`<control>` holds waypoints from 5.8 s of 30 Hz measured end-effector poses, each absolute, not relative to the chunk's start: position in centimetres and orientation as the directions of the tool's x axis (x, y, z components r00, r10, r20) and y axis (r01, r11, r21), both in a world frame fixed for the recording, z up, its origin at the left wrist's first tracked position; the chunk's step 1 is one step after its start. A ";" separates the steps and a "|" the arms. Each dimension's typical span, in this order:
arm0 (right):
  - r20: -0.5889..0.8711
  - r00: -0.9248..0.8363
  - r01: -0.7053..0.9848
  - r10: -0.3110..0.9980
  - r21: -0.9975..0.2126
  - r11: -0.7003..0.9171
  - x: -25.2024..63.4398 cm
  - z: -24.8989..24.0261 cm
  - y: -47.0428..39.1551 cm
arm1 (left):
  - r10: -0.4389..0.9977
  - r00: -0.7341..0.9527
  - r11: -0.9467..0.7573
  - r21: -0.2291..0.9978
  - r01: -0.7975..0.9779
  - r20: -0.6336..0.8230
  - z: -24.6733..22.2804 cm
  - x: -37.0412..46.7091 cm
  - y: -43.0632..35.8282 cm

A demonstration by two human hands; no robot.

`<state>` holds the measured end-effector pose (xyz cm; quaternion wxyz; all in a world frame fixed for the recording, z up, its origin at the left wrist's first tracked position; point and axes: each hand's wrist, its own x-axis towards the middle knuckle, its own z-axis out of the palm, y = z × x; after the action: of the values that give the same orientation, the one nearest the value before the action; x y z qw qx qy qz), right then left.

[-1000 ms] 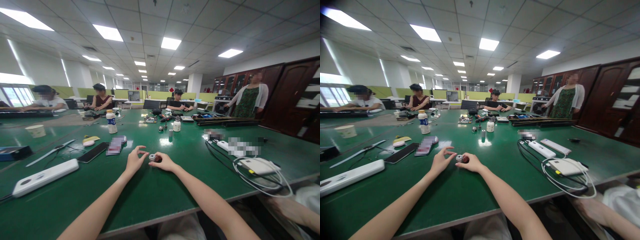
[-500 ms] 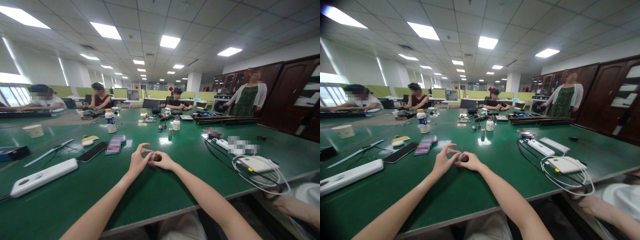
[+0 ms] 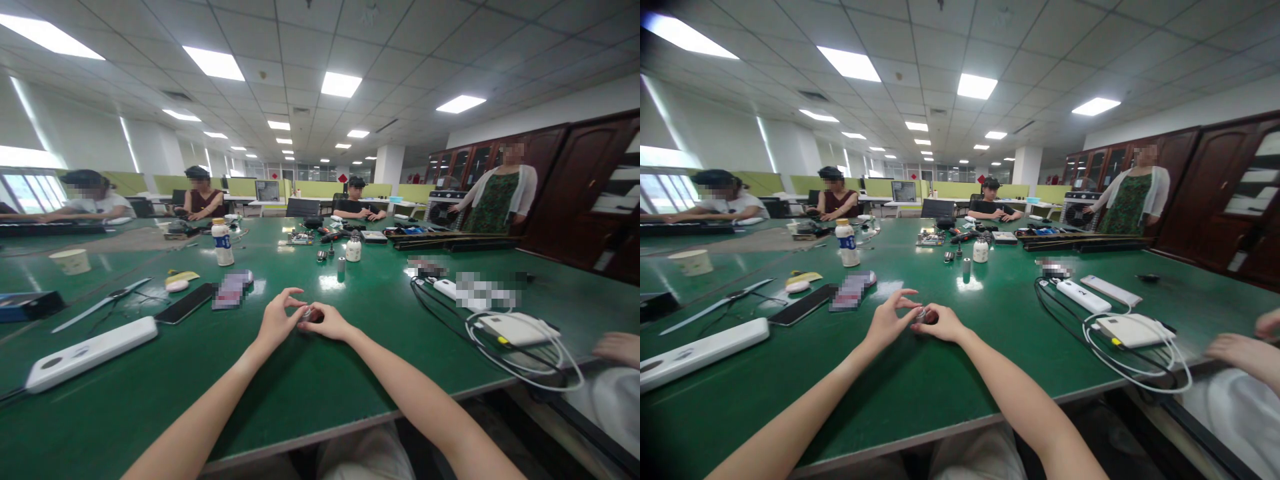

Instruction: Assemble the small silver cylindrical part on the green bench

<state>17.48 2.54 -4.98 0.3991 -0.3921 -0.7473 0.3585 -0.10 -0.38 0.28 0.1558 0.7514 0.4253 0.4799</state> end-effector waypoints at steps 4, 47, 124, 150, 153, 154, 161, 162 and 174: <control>0.309 -0.383 0.292 0.870 -0.853 0.432 17.5 -5.0 2.6 | 0.798 0.195 -0.585 0.655 0.479 0.570 0.2 -0.1 -0.2; 0.313 -0.392 0.309 0.865 -0.841 0.444 17.6 -4.9 2.5 | 0.832 0.135 -0.510 0.647 0.568 0.538 0.2 0.0 -0.2; 0.330 -0.381 0.308 0.864 -0.836 0.455 17.5 -4.9 2.3 | 0.767 0.064 -0.566 0.625 0.538 0.639 -0.4 -0.7 0.4; 0.325 -0.392 0.327 0.861 -0.826 0.460 17.7 -5.0 2.4 | 0.814 0.205 -0.565 0.656 0.501 0.544 0.1 0.1 -0.5; 0.328 -0.397 0.310 0.857 -0.831 0.461 17.7 -5.1 2.5 | 0.803 0.208 -0.570 0.617 0.543 0.559 0.1 0.2 -0.6; 0.330 -0.397 0.306 0.856 -0.832 0.463 17.6 -5.1 2.5 | 0.799 0.199 -0.566 0.598 0.568 0.568 0.2 0.2 -0.6; 0.322 -0.385 0.339 0.865 -0.822 0.457 17.6 -4.8 2.3 | 0.820 0.153 -0.532 0.637 0.558 0.551 0.2 -0.2 -0.5; 0.323 -0.387 0.338 0.864 -0.822 0.458 17.6 -4.8 2.2 | 0.828 0.147 -0.526 0.658 0.539 0.541 0.2 -0.3 -0.5; 0.334 -0.383 0.350 0.861 -0.810 0.470 17.6 -5.0 2.4 | 0.833 0.153 -0.533 0.699 0.477 0.531 0.0 0.3 -0.3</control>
<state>17.63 2.38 -4.95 0.3889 -0.3965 -0.7640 0.3285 0.27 -0.34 -0.05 0.1877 0.7356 0.4454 0.4746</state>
